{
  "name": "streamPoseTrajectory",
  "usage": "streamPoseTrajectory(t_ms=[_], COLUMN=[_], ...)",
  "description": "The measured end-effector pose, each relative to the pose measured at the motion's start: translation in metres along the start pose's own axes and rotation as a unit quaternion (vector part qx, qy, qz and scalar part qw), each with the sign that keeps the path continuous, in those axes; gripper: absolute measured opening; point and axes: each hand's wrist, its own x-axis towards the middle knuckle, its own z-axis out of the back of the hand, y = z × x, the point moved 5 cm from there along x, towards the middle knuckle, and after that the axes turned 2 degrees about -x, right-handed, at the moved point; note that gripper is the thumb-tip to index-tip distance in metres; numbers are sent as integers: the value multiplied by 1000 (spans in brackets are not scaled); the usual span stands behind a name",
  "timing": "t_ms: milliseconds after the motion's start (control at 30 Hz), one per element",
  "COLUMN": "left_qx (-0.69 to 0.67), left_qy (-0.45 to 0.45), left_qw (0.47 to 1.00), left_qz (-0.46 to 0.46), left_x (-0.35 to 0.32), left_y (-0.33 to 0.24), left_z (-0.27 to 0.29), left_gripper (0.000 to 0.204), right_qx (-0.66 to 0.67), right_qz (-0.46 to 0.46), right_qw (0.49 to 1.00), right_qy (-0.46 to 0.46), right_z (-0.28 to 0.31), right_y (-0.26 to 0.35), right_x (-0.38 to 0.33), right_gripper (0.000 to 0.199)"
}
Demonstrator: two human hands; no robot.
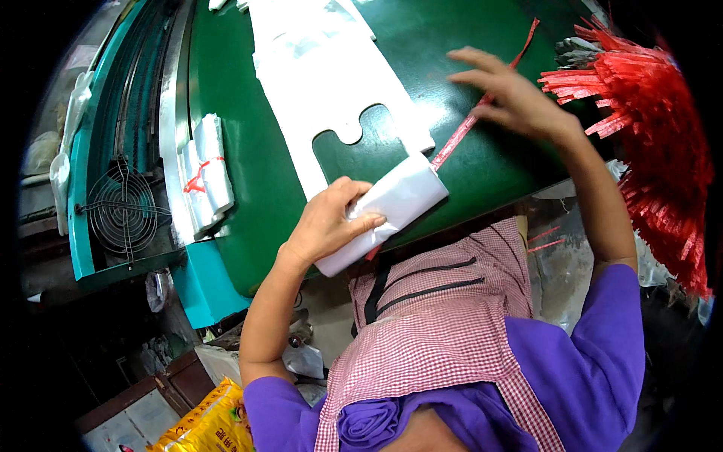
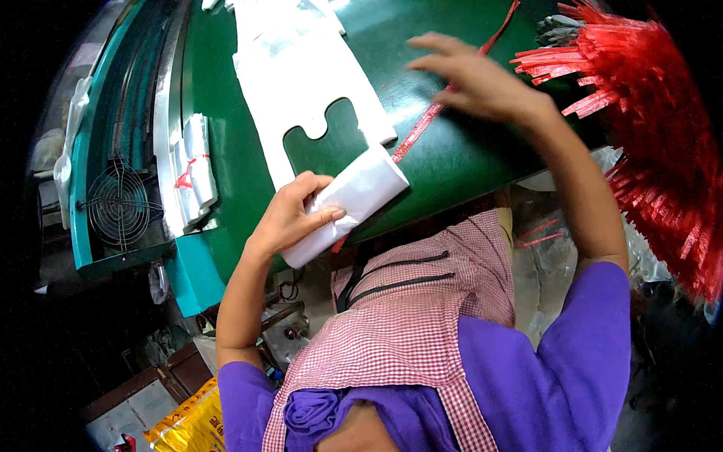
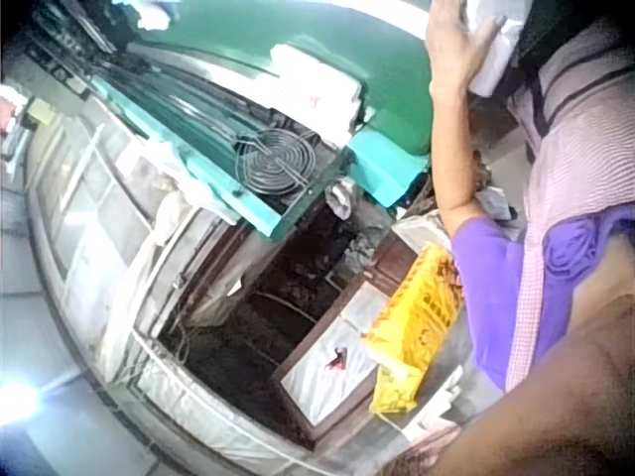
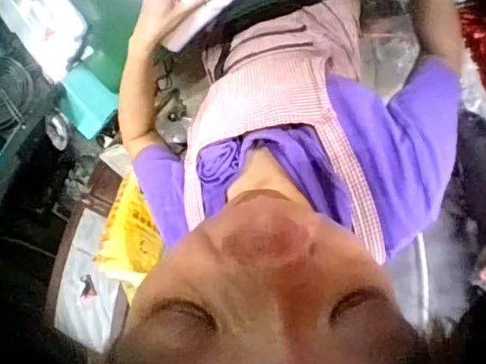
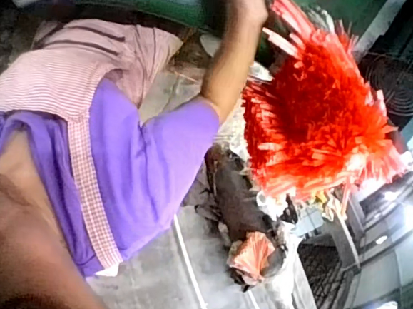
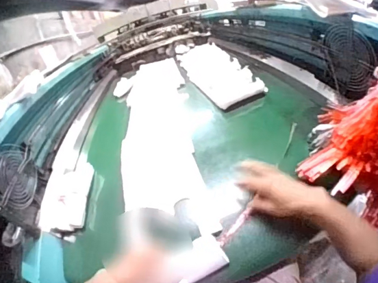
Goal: The person folds white plastic bags into compact rectangular shapes on a green workbench. They secure each folded bundle with a red plastic tie and place the finished units into a yellow sack. The process is repeated continuously throughout the clip.
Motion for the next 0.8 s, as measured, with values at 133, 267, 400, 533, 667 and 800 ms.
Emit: streamPoseTrajectory(t_ms=[133, 267, 400, 533, 667, 800], left_qx=[-10, -442, -696, -702, -395, 32], left_qy=[-98, -100, -81, -143, -218, -132], left_qw=[983, 891, 713, 694, 883, 987], left_qz=[-152, -30, -27, -71, -132, -89], left_x=[-21, -55, -52, -45, -49, -20], left_y=[-12, 1, -3, -5, -11, -15], left_z=[-7, -29, -60, -33, 24, 20], left_gripper=[27, 32, 59, 51, 25, 34], right_qx=[-124, -76, 158, 282, 259, 299], right_qz=[-27, -97, 59, 30, 24, 140], right_qw=[992, 974, 986, 954, 952, 944], right_qy=[-17, -191, 1, 99, 160, -12], right_z=[5, 32, -27, -38, -29, -19], right_y=[-53, -21, 101, 160, 160, 170], right_x=[-26, 8, 40, 5, -20, 5], right_gripper=[17, 8, 10, 13, 15, 17])
